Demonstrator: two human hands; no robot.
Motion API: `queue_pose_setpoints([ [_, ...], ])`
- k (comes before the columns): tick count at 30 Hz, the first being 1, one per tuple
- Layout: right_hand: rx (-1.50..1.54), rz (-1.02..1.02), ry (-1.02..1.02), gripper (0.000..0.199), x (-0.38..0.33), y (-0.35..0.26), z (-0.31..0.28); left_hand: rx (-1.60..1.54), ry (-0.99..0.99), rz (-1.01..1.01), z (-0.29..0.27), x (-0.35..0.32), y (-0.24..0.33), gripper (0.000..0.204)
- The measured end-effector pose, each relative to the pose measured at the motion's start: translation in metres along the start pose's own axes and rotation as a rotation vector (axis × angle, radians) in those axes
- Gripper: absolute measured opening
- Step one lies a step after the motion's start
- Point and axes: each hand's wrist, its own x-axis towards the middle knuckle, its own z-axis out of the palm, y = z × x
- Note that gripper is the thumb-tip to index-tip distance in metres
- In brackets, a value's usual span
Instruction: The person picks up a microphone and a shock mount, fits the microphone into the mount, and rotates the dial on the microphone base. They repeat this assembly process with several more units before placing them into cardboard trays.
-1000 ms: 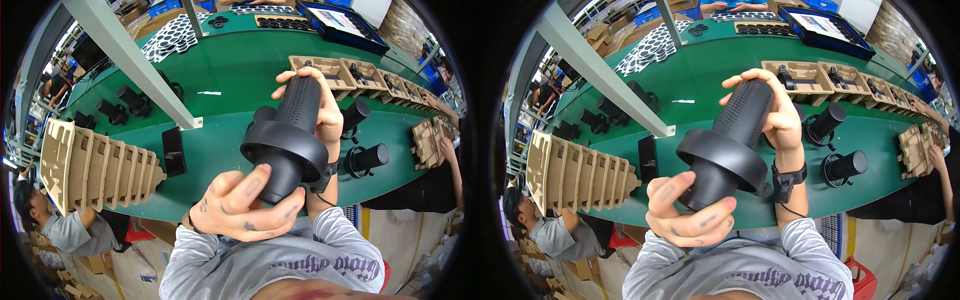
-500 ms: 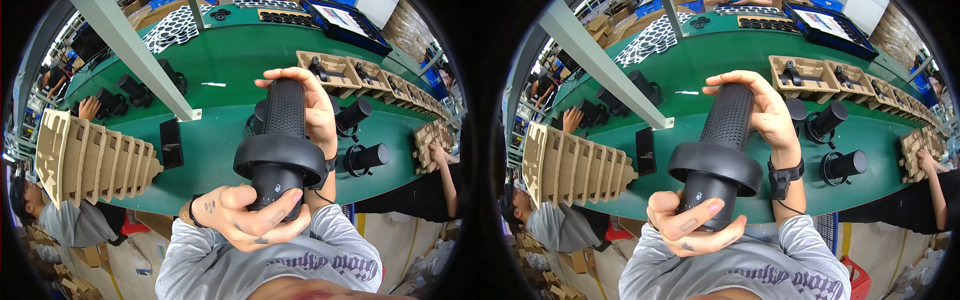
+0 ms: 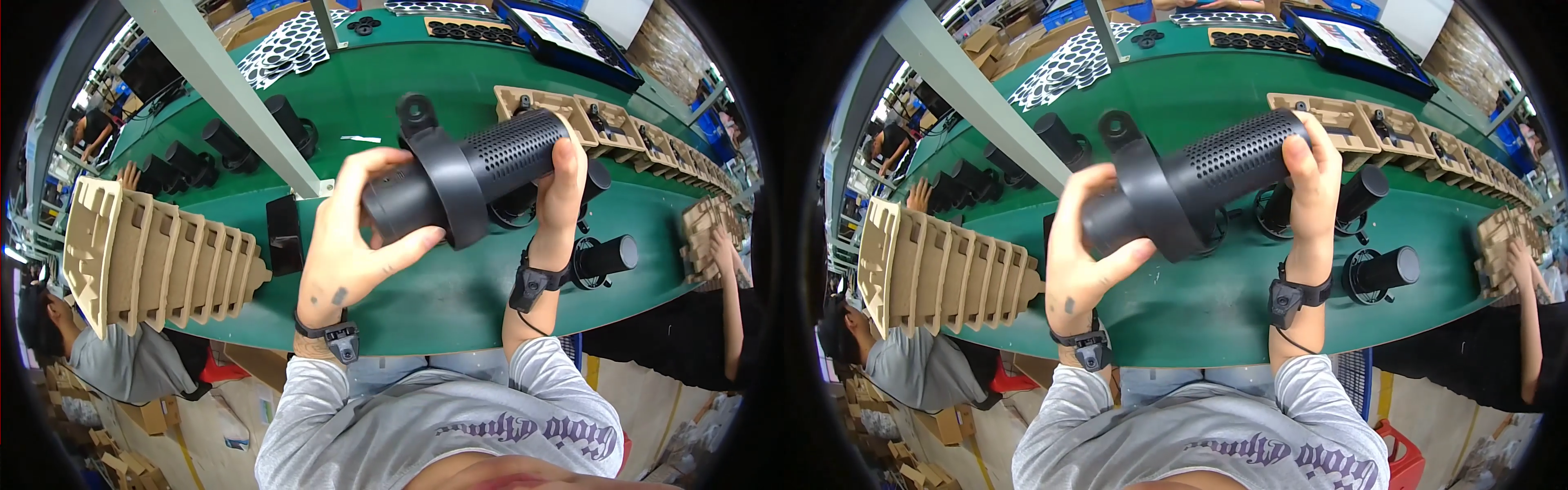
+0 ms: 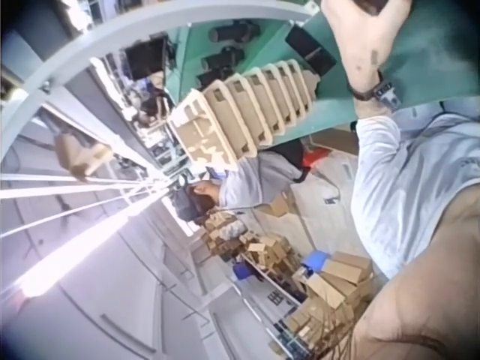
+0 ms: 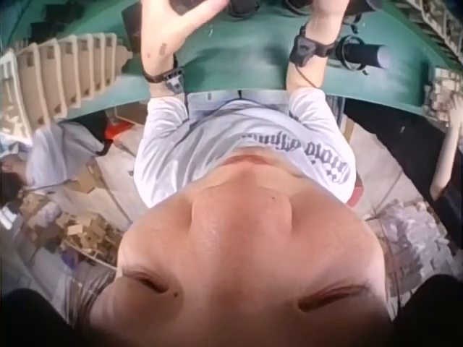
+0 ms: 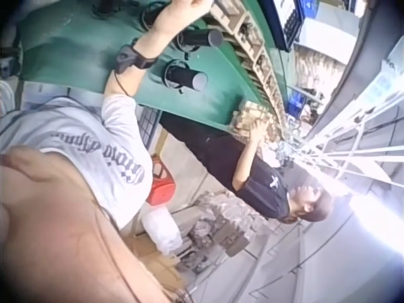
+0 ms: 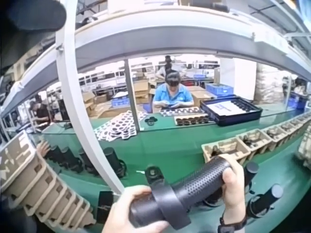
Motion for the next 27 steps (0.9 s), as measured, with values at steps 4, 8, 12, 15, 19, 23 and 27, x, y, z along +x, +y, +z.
queue_pose_setpoints([
  [4, 0.034, 0.142, 0.102, 0.032, 0.002, -0.001, 0.01, -0.03, -0.096, -0.159, 0.001, 0.001, 0.003, 0.057],
  [8, -0.059, 0.279, 0.247, 0.035, 0.002, 0.018, 0.009, -0.033, -0.128, -0.281, -0.002, -0.001, 0.007, 0.054],
  [12, -0.003, 0.423, 0.12, 0.034, 0.004, 0.007, 0.017, 0.021, -0.118, -0.162, -0.003, -0.01, 0.0, 0.056],
  [15, 0.022, 0.478, 0.097, 0.034, 0.004, 0.007, 0.021, 0.059, -0.13, -0.089, -0.005, -0.012, -0.002, 0.059],
  [19, 0.085, 0.532, 0.104, 0.034, 0.005, 0.02, 0.016, -0.017, -0.142, -0.167, -0.003, -0.014, 0.006, 0.063],
  [23, 0.15, 0.356, 0.051, 0.043, 0.008, 0.014, 0.023, 0.155, -0.18, -0.13, -0.006, -0.016, 0.015, 0.07],
  [27, 0.169, 0.091, -0.102, 0.059, 0.002, -0.01, 0.009, 0.484, -0.336, 0.169, -0.012, -0.014, -0.001, 0.071],
])
